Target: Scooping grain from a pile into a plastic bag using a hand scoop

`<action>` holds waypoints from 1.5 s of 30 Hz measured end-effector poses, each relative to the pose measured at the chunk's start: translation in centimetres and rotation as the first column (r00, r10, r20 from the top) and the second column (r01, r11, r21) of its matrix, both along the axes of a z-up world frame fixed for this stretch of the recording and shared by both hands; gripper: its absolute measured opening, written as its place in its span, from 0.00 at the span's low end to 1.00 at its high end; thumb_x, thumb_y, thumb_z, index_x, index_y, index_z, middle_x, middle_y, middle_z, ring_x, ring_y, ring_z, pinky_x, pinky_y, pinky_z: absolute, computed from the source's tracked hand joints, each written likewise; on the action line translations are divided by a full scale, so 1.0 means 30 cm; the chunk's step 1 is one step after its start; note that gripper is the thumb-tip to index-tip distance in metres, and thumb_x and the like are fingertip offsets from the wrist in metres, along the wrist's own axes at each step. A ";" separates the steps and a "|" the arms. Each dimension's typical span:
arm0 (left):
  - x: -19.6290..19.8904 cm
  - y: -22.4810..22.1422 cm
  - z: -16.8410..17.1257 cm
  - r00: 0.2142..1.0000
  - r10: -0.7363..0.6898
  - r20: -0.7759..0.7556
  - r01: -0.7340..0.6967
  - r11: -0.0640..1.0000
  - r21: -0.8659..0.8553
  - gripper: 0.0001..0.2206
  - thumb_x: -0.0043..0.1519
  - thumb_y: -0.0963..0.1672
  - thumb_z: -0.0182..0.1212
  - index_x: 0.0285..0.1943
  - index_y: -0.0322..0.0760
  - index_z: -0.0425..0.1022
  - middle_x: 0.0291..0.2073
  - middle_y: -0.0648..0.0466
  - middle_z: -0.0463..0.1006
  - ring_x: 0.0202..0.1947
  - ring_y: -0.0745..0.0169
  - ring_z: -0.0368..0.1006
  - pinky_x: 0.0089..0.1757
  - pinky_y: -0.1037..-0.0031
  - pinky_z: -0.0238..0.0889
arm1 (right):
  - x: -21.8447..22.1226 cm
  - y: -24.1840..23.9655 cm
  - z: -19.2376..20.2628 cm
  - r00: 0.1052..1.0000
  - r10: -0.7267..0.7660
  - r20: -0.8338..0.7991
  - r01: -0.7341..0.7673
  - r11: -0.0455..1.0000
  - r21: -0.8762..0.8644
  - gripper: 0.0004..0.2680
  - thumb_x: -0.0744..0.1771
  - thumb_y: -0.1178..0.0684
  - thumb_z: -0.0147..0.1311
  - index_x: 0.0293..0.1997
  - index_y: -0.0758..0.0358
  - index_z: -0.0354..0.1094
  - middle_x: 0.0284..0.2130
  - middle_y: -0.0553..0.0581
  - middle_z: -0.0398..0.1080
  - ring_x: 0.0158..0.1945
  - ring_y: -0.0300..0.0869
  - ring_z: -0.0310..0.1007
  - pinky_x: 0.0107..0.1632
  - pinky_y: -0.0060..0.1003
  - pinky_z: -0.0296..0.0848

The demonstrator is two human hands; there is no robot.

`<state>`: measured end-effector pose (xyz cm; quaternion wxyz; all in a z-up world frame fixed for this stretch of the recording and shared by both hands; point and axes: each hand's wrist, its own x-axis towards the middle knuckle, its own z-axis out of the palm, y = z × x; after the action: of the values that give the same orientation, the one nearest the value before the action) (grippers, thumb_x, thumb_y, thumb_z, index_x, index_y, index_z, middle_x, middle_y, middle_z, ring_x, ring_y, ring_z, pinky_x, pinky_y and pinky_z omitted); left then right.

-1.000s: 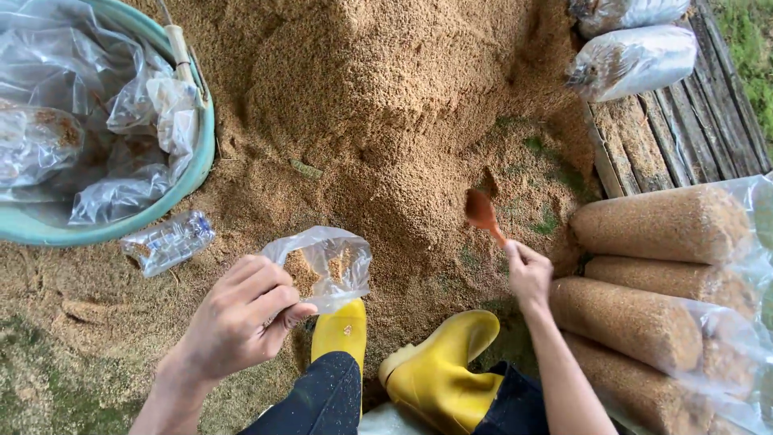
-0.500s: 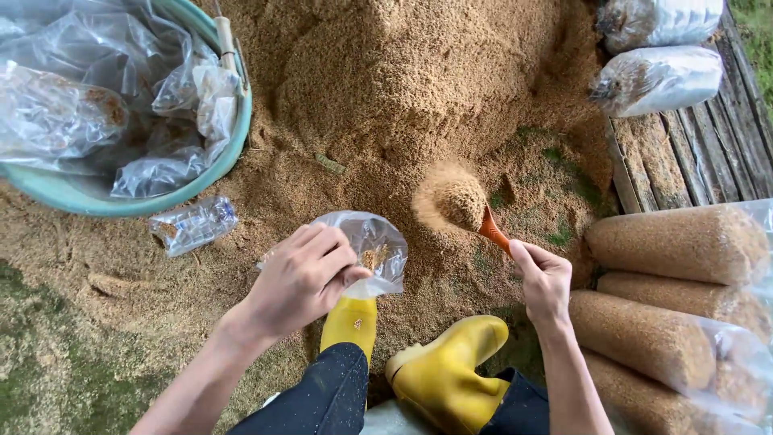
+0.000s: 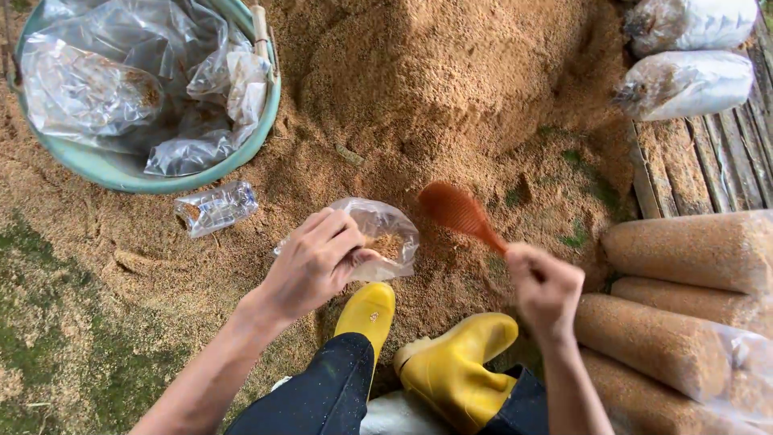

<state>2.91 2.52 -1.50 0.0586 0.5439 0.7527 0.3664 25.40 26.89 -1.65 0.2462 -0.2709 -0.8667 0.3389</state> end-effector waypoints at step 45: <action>0.028 -0.010 -0.062 0.997 -0.061 0.043 0.063 0.997 -0.047 0.11 0.67 0.47 0.56 0.34 0.40 0.75 0.30 0.53 0.75 0.31 0.62 0.75 0.38 0.71 0.73 | 0.014 0.029 -0.054 0.987 0.144 0.065 -0.151 0.982 0.117 0.05 0.63 0.57 0.65 0.38 0.49 0.80 0.27 0.51 0.78 0.29 0.45 0.76 0.41 0.40 0.75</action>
<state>3.76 2.20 -3.34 0.0988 0.5575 0.7427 0.3574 25.83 27.77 -3.28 0.2121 -0.2000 -0.9100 0.2949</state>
